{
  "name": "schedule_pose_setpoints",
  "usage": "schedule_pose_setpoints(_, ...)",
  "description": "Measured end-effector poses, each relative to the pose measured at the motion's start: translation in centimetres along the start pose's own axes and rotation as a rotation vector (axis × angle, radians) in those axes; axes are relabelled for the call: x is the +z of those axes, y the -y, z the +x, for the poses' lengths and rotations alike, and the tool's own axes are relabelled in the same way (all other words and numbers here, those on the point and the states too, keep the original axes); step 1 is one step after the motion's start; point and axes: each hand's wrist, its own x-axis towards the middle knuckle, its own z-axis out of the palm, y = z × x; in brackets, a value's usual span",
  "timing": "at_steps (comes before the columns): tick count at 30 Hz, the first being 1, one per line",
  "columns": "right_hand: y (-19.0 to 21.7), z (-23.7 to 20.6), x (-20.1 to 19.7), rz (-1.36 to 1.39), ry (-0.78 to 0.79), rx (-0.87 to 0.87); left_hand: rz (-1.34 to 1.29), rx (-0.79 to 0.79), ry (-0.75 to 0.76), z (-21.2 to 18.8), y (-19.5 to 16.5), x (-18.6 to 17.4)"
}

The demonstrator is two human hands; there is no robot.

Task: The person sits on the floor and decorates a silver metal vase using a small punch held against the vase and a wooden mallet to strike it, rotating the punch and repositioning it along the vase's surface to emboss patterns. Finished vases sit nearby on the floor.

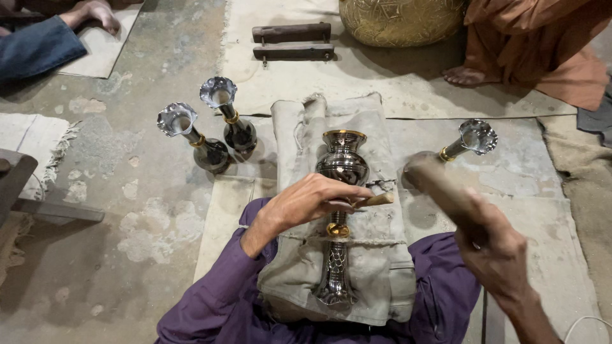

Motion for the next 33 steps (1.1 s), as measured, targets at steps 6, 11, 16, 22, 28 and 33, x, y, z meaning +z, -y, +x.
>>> schedule_pose_setpoints(6,-1.1,0.3,-0.1,0.004,-0.003,0.078,-0.110,-0.067,-0.047,-0.7,0.0,0.0)
schedule_pose_setpoints(11,-0.6,1.9,-1.5,-0.218,0.129,0.006,-0.181,-0.043,-0.161,-1.5,0.5,0.9)
schedule_pose_setpoints(16,0.8,4.8,-2.9,-0.140,0.212,0.083,-0.295,-0.083,-0.317,-2.3,0.7,1.8)
schedule_pose_setpoints(22,3.2,7.7,-4.4,-0.137,0.168,-0.041,-0.341,-0.109,-0.297,-2.3,0.2,1.5)
schedule_pose_setpoints(28,3.9,9.9,-5.3,-0.625,0.510,-0.015,-0.315,-0.087,-0.317,-2.3,-0.1,1.4)
schedule_pose_setpoints(33,4.2,10.6,-5.3,-0.736,0.591,-0.065,-0.323,-0.086,-0.386,-2.6,0.2,2.5)
